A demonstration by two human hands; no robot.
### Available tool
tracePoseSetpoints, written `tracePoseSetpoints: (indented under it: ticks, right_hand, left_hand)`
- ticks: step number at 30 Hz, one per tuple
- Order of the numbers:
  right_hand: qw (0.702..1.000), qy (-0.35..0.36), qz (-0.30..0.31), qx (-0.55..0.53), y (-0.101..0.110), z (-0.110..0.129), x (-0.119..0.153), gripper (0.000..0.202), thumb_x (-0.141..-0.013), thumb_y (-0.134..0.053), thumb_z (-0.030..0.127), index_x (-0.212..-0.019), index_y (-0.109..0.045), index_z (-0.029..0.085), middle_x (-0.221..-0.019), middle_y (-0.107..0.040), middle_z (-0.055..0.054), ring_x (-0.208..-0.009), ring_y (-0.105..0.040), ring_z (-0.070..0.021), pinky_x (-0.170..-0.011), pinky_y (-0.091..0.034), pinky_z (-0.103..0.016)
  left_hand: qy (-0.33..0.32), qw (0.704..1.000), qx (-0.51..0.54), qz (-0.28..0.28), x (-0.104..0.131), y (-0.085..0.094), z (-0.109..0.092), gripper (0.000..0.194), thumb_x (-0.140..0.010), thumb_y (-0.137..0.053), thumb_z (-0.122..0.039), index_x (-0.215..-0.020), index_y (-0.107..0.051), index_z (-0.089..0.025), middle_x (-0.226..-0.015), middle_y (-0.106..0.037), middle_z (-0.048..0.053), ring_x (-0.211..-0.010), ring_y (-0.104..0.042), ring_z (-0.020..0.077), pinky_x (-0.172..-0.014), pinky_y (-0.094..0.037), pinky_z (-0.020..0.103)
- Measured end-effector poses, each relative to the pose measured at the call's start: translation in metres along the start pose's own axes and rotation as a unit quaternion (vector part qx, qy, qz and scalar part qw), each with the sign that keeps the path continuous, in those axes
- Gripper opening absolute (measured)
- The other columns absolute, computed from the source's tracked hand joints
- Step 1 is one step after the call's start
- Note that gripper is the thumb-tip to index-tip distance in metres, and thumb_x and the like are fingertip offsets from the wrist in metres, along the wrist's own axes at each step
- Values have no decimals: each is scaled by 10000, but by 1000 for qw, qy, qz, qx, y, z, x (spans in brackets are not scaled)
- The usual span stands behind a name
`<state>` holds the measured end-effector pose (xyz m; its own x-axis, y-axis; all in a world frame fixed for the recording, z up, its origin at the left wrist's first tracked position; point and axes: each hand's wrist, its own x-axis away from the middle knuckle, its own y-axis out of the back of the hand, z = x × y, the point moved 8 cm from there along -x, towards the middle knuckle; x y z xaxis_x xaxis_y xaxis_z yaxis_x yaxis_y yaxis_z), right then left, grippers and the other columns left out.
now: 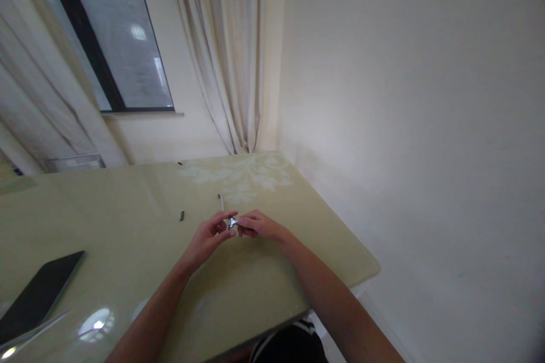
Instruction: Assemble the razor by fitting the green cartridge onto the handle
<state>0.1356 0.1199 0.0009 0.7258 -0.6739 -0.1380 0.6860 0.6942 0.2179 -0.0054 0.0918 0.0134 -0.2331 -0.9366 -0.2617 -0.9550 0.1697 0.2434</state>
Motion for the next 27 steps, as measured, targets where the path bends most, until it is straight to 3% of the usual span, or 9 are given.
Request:
tracePoseSetpoints:
  ticks: [5,9,11,13,15,17,19,23,27]
  right_hand:
    - [999,12,-32,16,2,6,1,537,-915,-608,634,-665,-612,159,-546,-448,55,-519,-371,-93,-538,-259,-261]
    - [999,6,-45,-11,5,8,0,539,-887,-634,646,-655,-628,159,-515,-441,57,-499,-372,-93,-524,-260,-260]
    - [995,2,-89,-54,19,6,0,553,-880,-614,677,-687,-655,161,-499,-436,58,-484,-380,-97,-515,-274,-258]
    - [978,-4,-177,-113,44,0,2,581,-880,-566,722,-708,-652,174,-484,-416,65,-453,-353,-96,-491,-282,-257]
    - [940,-7,-300,-160,77,-9,12,593,-872,-544,748,-704,-628,186,-473,-387,77,-421,-299,-88,-457,-259,-252]
    - [890,-10,-415,-189,105,-20,27,586,-861,-556,749,-695,-610,190,-467,-363,86,-403,-253,-79,-428,-210,-244]
    - [851,-15,-486,-199,124,-29,41,581,-864,-553,743,-692,-600,191,-466,-343,91,-395,-230,-75,-413,-170,-239]
    - [821,-27,-534,-202,139,-42,56,585,-890,-493,750,-693,-570,205,-467,-318,96,-383,-221,-77,-398,-164,-235]
    - [807,-42,-553,-203,143,-48,61,583,-879,-509,746,-688,-584,200,-468,-333,91,-379,-247,-78,-391,-174,-236]
  left_hand:
    - [21,999,27,25,2,-2,0,586,-799,-799,-429,-1318,-694,-176,-723,-522,-40,-677,-491,132,-642,-394,250]
    - [18,1000,15,-6,2,6,-2,558,-806,-787,-435,-1304,-697,-200,-808,-610,-10,-730,-546,144,-689,-443,260]
    - [7,999,-11,-41,0,13,-3,548,-814,-770,-443,-1310,-696,-222,-918,-670,18,-729,-553,138,-696,-463,265]
    - [-8,996,-62,-60,-8,12,-4,534,-826,-746,-451,-1315,-699,-241,-1019,-708,43,-704,-550,136,-675,-473,272]
    - [-25,989,-143,-31,-23,-4,-3,507,-824,-739,-432,-1299,-719,-257,-1052,-733,58,-722,-572,159,-684,-488,292]
    - [-38,974,-222,26,-45,-31,2,481,-786,-770,-367,-1257,-753,-273,-1055,-756,64,-807,-612,200,-760,-506,328]
    - [-34,966,-251,53,-72,-57,11,483,-714,-817,-274,-1196,-788,-276,-1048,-774,67,-865,-632,227,-830,-502,353]
    - [18,957,-283,60,-128,-97,34,509,-673,-828,-229,-1181,-797,-227,-999,-787,93,-855,-666,246,-795,-485,351]
    - [67,948,-304,62,-157,-116,52,517,-711,-828,-355,-1210,-781,-227,-898,-785,71,-829,-686,254,-775,-466,356]
